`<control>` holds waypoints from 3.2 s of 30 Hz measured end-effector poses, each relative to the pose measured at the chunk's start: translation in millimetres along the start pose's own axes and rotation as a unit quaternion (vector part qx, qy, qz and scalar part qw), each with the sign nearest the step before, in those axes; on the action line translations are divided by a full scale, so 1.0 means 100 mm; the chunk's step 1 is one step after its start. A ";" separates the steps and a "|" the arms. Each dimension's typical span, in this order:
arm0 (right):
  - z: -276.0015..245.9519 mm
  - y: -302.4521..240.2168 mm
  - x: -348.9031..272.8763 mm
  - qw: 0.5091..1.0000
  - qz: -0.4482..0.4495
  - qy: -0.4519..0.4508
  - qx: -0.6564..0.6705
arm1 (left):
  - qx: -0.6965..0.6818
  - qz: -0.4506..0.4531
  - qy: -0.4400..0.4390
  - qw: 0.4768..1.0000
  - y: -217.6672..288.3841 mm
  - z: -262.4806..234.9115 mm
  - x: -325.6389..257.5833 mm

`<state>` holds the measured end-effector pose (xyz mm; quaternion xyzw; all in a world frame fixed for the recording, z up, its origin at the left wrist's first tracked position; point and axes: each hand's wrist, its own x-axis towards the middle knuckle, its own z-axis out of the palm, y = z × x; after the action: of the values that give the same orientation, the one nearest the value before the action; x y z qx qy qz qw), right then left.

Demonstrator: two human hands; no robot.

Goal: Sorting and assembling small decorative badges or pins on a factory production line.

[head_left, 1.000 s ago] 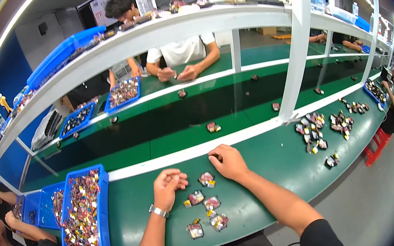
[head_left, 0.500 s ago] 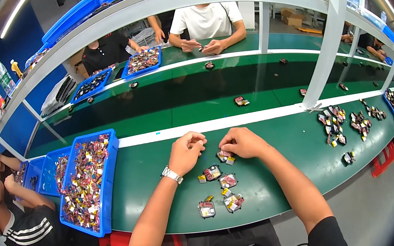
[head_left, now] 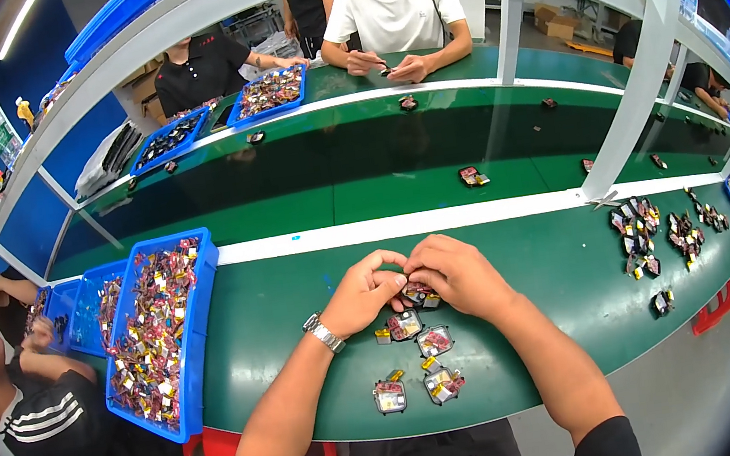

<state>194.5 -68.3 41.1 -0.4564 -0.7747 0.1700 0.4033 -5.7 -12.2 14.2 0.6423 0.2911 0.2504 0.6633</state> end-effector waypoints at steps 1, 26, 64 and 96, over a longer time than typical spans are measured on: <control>0.01 -0.01 0.00 1.000 0.000 0.002 -0.001 | -0.029 0.002 -0.004 1.000 0.02 0.01 0.01; 0.00 0.00 -0.02 0.996 -0.033 -0.010 -0.080 | -0.124 0.005 0.022 0.992 0.01 0.04 -0.02; 0.19 -0.02 -0.11 0.997 0.006 0.071 -0.033 | -0.121 0.013 0.022 0.992 -0.05 0.02 -0.03; 0.21 -0.10 -0.04 0.996 0.014 0.087 0.009 | -0.114 0.045 0.068 0.990 -0.06 0.09 -0.03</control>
<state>173.5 -74.9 32.9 -0.4767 -0.7286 0.1429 0.4706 -1.9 -20.8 8.4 0.5564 0.2761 0.3547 0.6989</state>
